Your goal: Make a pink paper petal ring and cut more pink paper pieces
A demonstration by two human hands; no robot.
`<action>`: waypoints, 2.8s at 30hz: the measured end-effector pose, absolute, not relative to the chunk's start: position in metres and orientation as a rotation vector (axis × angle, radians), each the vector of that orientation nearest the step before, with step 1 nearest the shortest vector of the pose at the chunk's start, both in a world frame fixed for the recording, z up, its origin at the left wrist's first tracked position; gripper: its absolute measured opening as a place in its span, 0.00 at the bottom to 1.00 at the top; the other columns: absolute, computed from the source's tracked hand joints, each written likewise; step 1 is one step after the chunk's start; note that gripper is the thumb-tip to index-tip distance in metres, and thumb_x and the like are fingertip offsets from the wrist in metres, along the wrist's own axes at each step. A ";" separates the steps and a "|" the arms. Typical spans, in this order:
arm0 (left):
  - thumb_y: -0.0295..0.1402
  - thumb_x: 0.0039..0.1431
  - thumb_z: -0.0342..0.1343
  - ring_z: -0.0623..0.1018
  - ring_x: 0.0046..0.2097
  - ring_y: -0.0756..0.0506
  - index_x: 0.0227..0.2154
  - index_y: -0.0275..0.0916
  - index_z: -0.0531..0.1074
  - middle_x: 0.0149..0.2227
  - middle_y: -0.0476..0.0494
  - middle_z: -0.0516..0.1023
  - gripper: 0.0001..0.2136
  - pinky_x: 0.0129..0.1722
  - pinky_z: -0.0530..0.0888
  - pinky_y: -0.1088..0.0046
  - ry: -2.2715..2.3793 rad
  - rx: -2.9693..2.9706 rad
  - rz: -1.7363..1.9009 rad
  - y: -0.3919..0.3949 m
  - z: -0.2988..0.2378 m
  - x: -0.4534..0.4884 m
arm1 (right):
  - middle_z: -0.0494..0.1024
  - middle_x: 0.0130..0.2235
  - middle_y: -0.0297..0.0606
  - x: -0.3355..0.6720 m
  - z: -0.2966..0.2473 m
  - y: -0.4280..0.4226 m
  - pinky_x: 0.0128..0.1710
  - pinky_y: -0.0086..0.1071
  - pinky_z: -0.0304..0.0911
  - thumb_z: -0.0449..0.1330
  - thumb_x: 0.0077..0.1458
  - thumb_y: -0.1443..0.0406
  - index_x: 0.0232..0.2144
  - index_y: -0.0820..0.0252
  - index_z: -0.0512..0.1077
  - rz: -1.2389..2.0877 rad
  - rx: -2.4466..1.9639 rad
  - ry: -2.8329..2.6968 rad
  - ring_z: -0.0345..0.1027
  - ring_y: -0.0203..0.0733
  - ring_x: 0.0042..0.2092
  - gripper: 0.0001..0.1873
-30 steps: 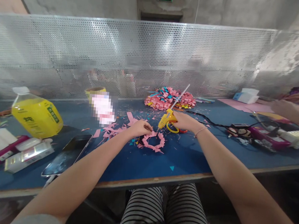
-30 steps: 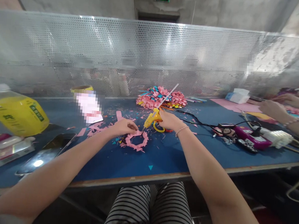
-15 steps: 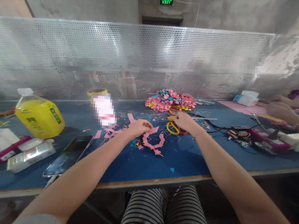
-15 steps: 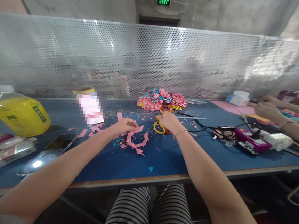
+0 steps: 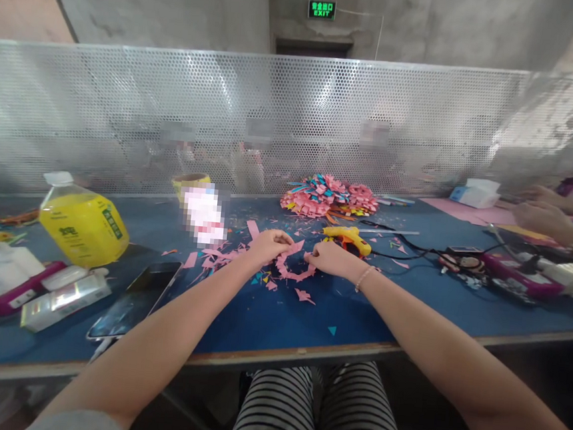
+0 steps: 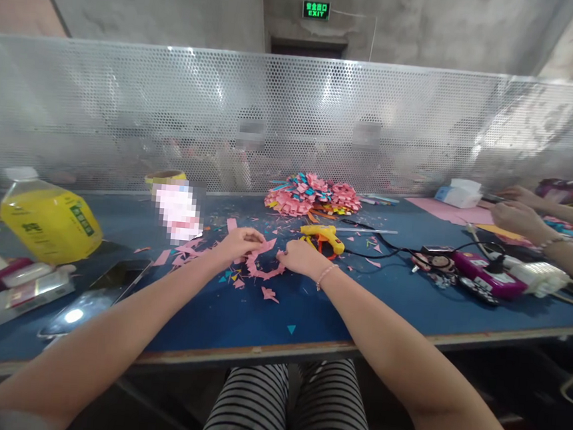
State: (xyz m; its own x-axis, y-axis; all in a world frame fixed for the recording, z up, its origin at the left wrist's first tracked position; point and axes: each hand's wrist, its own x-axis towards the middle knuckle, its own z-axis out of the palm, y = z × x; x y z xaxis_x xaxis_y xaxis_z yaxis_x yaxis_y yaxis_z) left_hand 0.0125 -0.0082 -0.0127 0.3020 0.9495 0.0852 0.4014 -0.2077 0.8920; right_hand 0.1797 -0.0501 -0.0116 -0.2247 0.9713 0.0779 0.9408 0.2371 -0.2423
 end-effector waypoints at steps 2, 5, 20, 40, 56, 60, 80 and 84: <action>0.24 0.38 0.55 0.66 0.21 0.55 0.22 0.36 0.70 0.19 0.51 0.69 0.04 0.21 0.62 0.78 1.217 1.757 0.863 -0.008 -0.013 0.013 | 0.75 0.28 0.43 0.180 -0.016 -0.047 0.27 0.28 0.52 0.50 0.52 0.61 0.22 0.63 0.68 0.221 -1.785 -2.289 0.67 0.40 0.31 0.13; 0.24 0.38 0.54 0.66 0.22 0.54 0.21 0.36 0.70 0.20 0.51 0.70 0.04 0.22 0.63 0.78 1.216 1.741 0.890 -0.008 -0.015 0.014 | 0.74 0.29 0.40 0.181 -0.021 -0.042 0.28 0.27 0.53 0.52 0.50 0.64 0.24 0.62 0.67 0.243 -1.720 -2.248 0.66 0.37 0.31 0.08; 0.28 0.42 0.54 0.71 0.28 0.51 0.24 0.36 0.69 0.25 0.48 0.73 0.04 0.30 0.67 0.75 1.160 1.745 1.109 -0.011 -0.011 0.014 | 0.68 0.25 0.32 0.190 -0.012 -0.033 0.28 0.27 0.56 0.54 0.46 0.60 0.24 0.62 0.65 0.539 -1.172 -1.879 0.60 0.32 0.27 0.09; 0.32 0.45 0.53 0.69 0.28 0.52 0.27 0.36 0.71 0.26 0.47 0.73 0.06 0.31 0.66 0.74 1.031 1.836 1.092 -0.011 -0.009 0.015 | 0.70 0.24 0.33 0.191 -0.007 -0.036 0.27 0.27 0.55 0.55 0.46 0.61 0.25 0.62 0.68 0.484 -1.253 -1.923 0.60 0.32 0.26 0.09; 0.29 0.46 0.52 0.67 0.29 0.53 0.27 0.36 0.68 0.27 0.49 0.69 0.04 0.32 0.65 0.75 0.963 1.777 1.059 -0.015 -0.006 0.017 | 0.72 0.26 0.33 0.196 -0.010 -0.029 0.30 0.27 0.58 0.55 0.45 0.61 0.25 0.62 0.68 0.521 -1.220 -1.877 0.63 0.33 0.28 0.09; 0.30 0.47 0.52 0.68 0.30 0.52 0.28 0.36 0.68 0.28 0.48 0.70 0.05 0.33 0.65 0.74 0.961 1.789 1.059 -0.015 -0.007 0.018 | 0.71 0.25 0.33 0.196 -0.010 -0.029 0.29 0.27 0.57 0.55 0.45 0.61 0.25 0.62 0.68 0.511 -1.228 -1.885 0.62 0.32 0.27 0.08; 0.27 0.49 0.52 0.72 0.35 0.51 0.32 0.36 0.70 0.33 0.45 0.73 0.07 0.38 0.67 0.72 0.907 1.841 1.094 -0.011 -0.012 0.019 | 0.68 0.23 0.32 0.191 -0.004 -0.036 0.27 0.27 0.53 0.53 0.48 0.60 0.23 0.61 0.66 0.384 -1.278 -1.861 0.57 0.31 0.25 0.10; 0.27 0.49 0.51 0.72 0.36 0.50 0.33 0.37 0.70 0.34 0.44 0.74 0.08 0.39 0.67 0.72 0.903 1.821 1.106 -0.011 -0.012 0.019 | 0.68 0.23 0.32 0.191 -0.004 -0.037 0.26 0.26 0.52 0.52 0.49 0.62 0.24 0.61 0.67 0.306 -1.257 -1.874 0.58 0.32 0.25 0.09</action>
